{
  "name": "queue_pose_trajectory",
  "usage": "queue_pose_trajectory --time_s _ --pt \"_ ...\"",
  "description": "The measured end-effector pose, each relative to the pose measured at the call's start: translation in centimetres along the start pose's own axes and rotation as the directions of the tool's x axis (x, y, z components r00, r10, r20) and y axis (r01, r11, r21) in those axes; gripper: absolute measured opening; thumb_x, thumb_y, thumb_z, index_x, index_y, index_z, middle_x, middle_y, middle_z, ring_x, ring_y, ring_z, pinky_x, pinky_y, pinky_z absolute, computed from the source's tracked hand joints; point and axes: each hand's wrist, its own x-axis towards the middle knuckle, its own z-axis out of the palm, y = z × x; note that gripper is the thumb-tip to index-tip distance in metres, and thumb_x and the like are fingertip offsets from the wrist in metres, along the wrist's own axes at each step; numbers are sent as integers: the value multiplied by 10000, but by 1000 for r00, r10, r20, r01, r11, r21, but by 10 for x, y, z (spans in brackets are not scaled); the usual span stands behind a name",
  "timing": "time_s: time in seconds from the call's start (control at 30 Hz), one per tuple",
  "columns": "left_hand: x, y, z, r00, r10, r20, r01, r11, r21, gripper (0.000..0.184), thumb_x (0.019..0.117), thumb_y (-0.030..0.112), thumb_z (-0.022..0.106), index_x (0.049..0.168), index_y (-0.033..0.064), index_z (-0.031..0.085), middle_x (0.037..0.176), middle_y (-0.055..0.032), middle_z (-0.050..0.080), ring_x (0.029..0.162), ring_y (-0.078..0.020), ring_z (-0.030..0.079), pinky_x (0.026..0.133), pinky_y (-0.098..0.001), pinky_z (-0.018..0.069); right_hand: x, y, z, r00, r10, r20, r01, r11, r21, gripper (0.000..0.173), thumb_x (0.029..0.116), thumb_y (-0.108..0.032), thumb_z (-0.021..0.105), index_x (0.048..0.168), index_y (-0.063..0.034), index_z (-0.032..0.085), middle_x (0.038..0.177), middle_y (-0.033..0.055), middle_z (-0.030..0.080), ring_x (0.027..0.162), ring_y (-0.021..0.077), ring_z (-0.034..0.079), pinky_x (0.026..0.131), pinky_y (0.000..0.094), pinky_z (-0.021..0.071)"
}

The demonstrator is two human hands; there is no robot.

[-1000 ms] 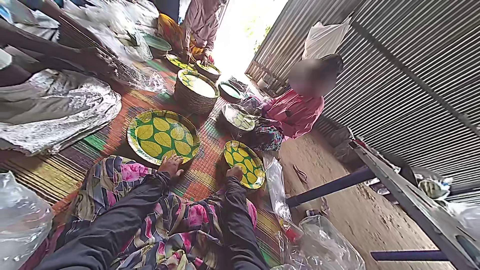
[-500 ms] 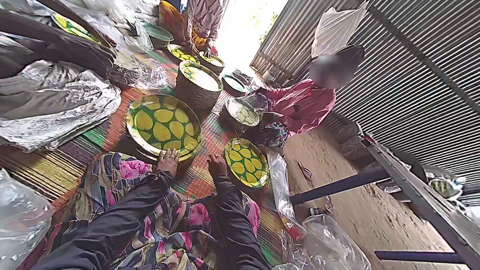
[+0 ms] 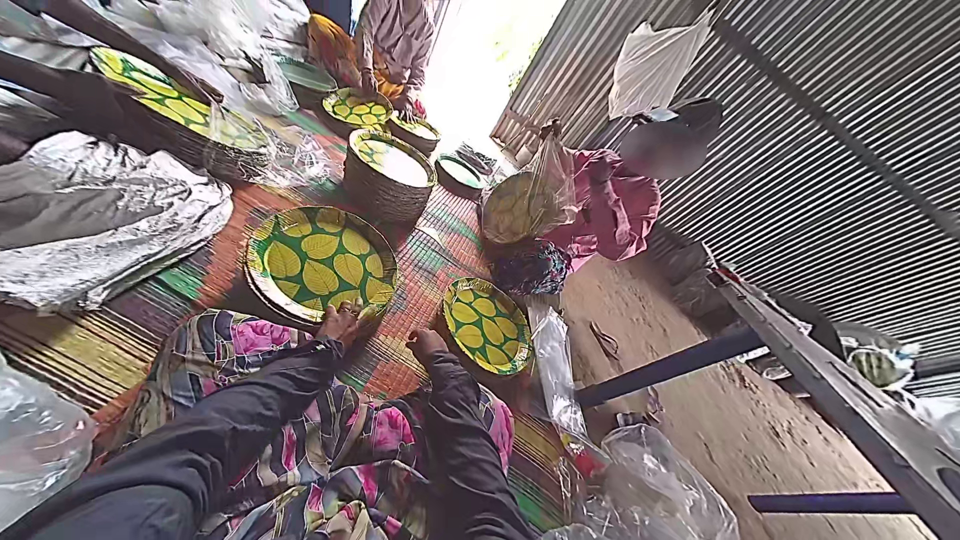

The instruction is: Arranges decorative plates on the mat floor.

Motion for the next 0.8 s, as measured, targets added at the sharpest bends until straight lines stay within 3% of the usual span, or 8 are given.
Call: queue_pose_trajectory --time_s 0.07,0.13,0.27,0.4,0.57,0.67,0.73,0.8 --pt "6 4 -12 993 73 92 -72 997 -16 651 1104 105 386 1674 295 135 1707 -234 170 1482 -557 284 1072 -746 320 -3 3 0 1000 -1 12 0 1000 11 355 1058 -223 571 1343 -23 637 1365 215 646 1322 360 591 1113 548 447" --pt "20 10 -12 991 50 124 -46 998 -36 581 1135 258 342 1676 236 132 1706 -243 169 1481 -583 266 1078 -757 309 -2 6 -3 1000 -2 20 2 1000 8 355 1066 -234 556 1335 -21 646 1361 218 648 1323 354 592 1119 542 445" --pt "43 -1 -7 993 -58 107 55 998 28 512 1100 157 430 1606 137 361 1606 -243 390 1441 -523 382 1056 -756 345 2 9 -3 1000 8 21 -8 1000 27 344 1068 -240 554 1328 -39 656 1354 199 658 1312 336 603 1113 525 452" --pt "77 -56 1 991 -135 -18 136 989 58 552 1034 111 580 1567 166 446 1626 -203 384 1472 -526 337 1001 -814 362 8 16 -5 1000 5 25 -7 999 44 342 1062 -247 563 1319 -43 662 1346 193 664 1303 329 609 1110 520 456" --pt "88 -106 -9 967 -255 12 254 965 59 589 1020 66 587 1566 243 452 1640 -218 353 1490 -538 299 994 -820 363 23 22 -8 999 19 25 -21 998 59 351 1057 -267 572 1329 -65 662 1322 184 679 1277 325 628 1099 512 469" --pt "81 -104 -11 963 -260 -73 260 966 -11 697 1014 81 595 1620 320 346 1650 -255 313 1483 -550 300 1065 -799 302 32 26 -8 1000 8 18 -9 997 70 354 1057 -282 576 1328 -74 667 1282 177 698 1234 322 651 1079 509 482" --pt "68 -100 -21 906 -332 -263 260 926 -274 782 985 257 687 1650 262 276 1667 -294 239 1536 -551 179 1163 -810 68 35 31 -7 1000 5 6 -6 996 90 350 1056 -275 582 1326 -70 667 1253 177 711 1197 320 670 1063 511 491" --pt "54 -104 -34 661 -549 -511 256 806 -534 894 933 378 726 1644 106 257 1652 -327 236 1554 -539 124 1163 -818 43 34 33 -6 1000 6 -1 -6 994 109 351 1057 -276 582 1325 -65 664 1242 181 715 1180 322 678 1058 515 493"
